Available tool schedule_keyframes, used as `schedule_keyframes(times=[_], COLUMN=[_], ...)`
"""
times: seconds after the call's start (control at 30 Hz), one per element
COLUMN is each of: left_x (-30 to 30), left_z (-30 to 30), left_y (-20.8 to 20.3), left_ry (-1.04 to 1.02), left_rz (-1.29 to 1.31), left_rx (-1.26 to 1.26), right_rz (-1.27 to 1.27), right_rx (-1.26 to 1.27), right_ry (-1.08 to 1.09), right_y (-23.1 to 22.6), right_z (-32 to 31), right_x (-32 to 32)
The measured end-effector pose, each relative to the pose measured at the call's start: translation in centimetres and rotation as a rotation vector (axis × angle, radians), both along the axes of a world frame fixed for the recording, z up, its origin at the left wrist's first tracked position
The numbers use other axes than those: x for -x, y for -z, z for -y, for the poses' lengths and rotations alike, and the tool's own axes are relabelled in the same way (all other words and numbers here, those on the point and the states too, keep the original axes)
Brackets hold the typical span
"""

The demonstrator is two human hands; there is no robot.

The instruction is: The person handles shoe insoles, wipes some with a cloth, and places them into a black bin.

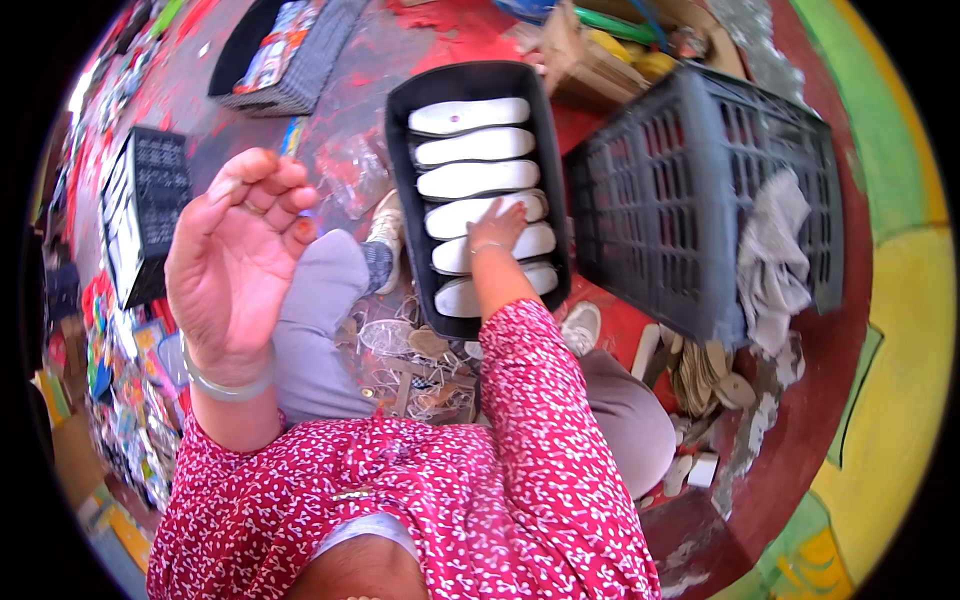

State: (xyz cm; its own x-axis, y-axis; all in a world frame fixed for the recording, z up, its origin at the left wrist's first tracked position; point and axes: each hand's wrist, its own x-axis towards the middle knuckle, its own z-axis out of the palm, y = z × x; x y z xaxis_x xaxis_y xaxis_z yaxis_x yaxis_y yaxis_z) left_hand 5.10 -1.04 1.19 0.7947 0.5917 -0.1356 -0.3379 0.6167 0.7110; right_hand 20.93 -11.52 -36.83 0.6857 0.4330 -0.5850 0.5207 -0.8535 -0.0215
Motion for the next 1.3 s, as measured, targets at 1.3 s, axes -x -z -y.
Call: schedule_keyframes(times=[1.3], left_x=[-10.4], left_z=[3.8], left_y=[8.6], left_ry=[0.285], left_rz=[-0.417], left_rx=[-0.135], right_rz=[-0.332], right_rx=[-0.578], right_ry=[1.992], right_y=[5.1], right_z=[56.7], right_x=[13.1])
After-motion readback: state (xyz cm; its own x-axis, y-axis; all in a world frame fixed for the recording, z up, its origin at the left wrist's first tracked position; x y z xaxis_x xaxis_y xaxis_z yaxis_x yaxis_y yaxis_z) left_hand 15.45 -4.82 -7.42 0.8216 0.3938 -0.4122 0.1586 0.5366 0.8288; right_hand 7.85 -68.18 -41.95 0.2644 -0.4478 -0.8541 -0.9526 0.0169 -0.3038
